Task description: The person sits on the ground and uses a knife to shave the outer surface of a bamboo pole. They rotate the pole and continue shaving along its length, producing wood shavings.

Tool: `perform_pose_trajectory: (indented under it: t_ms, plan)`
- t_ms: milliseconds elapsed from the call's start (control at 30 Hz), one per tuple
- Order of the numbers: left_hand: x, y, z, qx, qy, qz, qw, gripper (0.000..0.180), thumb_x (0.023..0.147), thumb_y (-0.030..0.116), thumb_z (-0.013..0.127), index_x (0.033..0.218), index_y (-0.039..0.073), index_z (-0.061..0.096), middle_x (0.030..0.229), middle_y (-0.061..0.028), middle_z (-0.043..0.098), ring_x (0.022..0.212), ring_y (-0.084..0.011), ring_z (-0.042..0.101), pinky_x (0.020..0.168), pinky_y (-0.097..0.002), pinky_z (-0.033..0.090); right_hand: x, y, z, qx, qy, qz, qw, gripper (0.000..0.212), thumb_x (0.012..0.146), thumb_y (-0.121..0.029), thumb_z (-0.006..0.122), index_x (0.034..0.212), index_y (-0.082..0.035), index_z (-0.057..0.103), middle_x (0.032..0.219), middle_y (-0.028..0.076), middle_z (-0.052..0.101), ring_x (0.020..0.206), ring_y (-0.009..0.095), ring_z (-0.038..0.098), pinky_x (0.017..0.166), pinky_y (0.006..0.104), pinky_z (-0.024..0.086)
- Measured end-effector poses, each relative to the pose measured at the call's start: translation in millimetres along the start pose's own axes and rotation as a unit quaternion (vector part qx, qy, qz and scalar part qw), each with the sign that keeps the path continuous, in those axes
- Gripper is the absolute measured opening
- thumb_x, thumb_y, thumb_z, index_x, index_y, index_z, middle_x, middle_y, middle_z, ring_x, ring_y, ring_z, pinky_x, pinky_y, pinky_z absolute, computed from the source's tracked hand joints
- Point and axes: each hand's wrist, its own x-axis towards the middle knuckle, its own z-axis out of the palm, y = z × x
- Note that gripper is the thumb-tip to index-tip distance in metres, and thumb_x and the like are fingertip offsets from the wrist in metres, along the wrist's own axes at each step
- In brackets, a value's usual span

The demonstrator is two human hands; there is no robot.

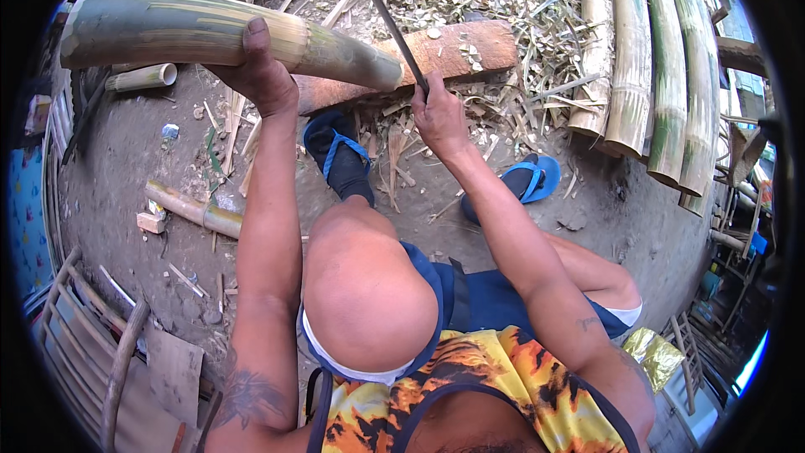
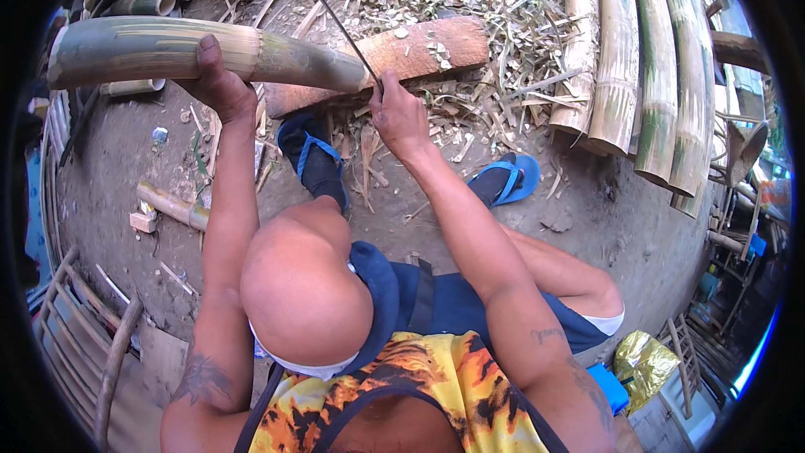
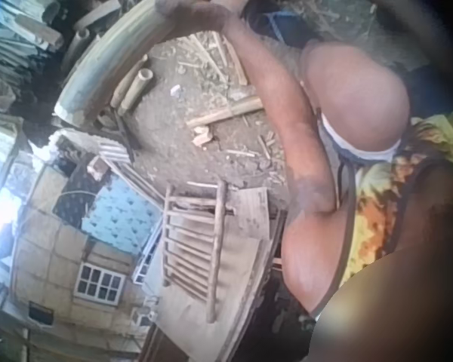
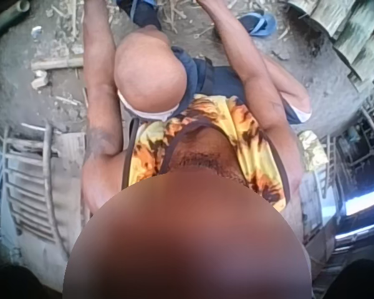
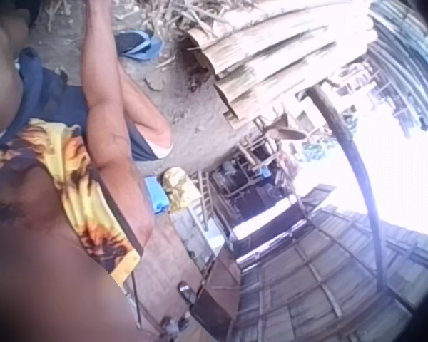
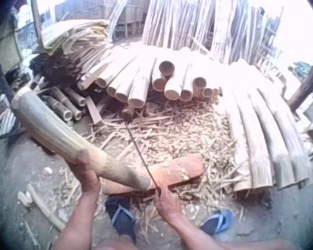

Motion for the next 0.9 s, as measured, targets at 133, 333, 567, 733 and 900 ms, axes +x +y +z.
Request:
perform_pose_trajectory:
  t_ms: [133, 333, 567, 733, 900]
  plan:
    - [1.9, -4.3, -4.8, 0.028, -0.036, 0.033, 0.998, 0.093, 0.073, 0.035, 0.078, 0.142, -0.002, 0.029, 0.13, -0.0158, 0.043, 0.119, -0.0273, 0.047, 0.107, -0.0416, 0.035, 13.1, 11.1, 2.4, -0.054, -0.091, 0.083, 0.991, 0.022, 0.095, -0.017, 0.054, 0.108, -0.003, 0.046, 0.075, 0.032, 0.064, 0.075, 0.05, 0.065, 0.067, 0.0622, 0.047]
    - [5.1, -14.8, -25.7, 0.03, -0.036, -0.009, 0.999, 0.088, 0.073, 0.036, 0.078, 0.139, -0.002, 0.033, 0.127, -0.0147, 0.046, 0.115, -0.0267, 0.05, 0.105, -0.0411, 0.037, 1.1, -8.3, -18.3, 0.086, 0.054, -0.079, 0.992, 0.017, 0.094, -0.009, 0.059, 0.105, -0.004, 0.047, 0.069, 0.026, 0.062, 0.071, 0.049, 0.063, 0.056, 0.054, 0.044]
    - [3.7, -18.8, -23.9, 0.037, -0.052, 0.008, 0.998, 0.082, 0.074, 0.036, 0.077, 0.135, -0.002, 0.038, 0.125, -0.0142, 0.048, 0.113, -0.0253, 0.05, 0.104, -0.0396, 0.038, 11.6, 3.2, -4.0, -0.057, -0.118, 0.08, 0.988, 0.02, 0.096, -0.019, 0.053, 0.108, -0.003, 0.048, 0.076, 0.032, 0.063, 0.077, 0.054, 0.061, 0.069, 0.061, 0.045]
    - [4.6, -23.6, -27.0, -0.006, -0.089, -0.016, 0.996, 0.08, 0.074, 0.035, 0.077, 0.134, -0.002, 0.038, 0.124, -0.0144, 0.049, 0.113, -0.0248, 0.052, 0.104, -0.0399, 0.039, 6.0, -3.0, -19.3, 0.025, -0.03, 0.009, 0.999, 0.017, 0.096, -0.014, 0.056, 0.108, -0.004, 0.05, 0.07, 0.03, 0.061, 0.074, 0.051, 0.062, 0.061, 0.056, 0.046]
    - [4.2, -28.7, -35.1, -0.049, -0.108, -0.037, 0.992, 0.08, 0.074, 0.034, 0.076, 0.134, -0.002, 0.038, 0.119, -0.014, 0.053, 0.111, -0.025, 0.054, 0.103, -0.0402, 0.041, 3.9, -3.5, -13.7, 0.096, 0.039, -0.068, 0.992, 0.018, 0.092, -0.014, 0.058, 0.105, -0.005, 0.047, 0.074, 0.028, 0.063, 0.076, 0.05, 0.064, 0.064, 0.0569, 0.048]
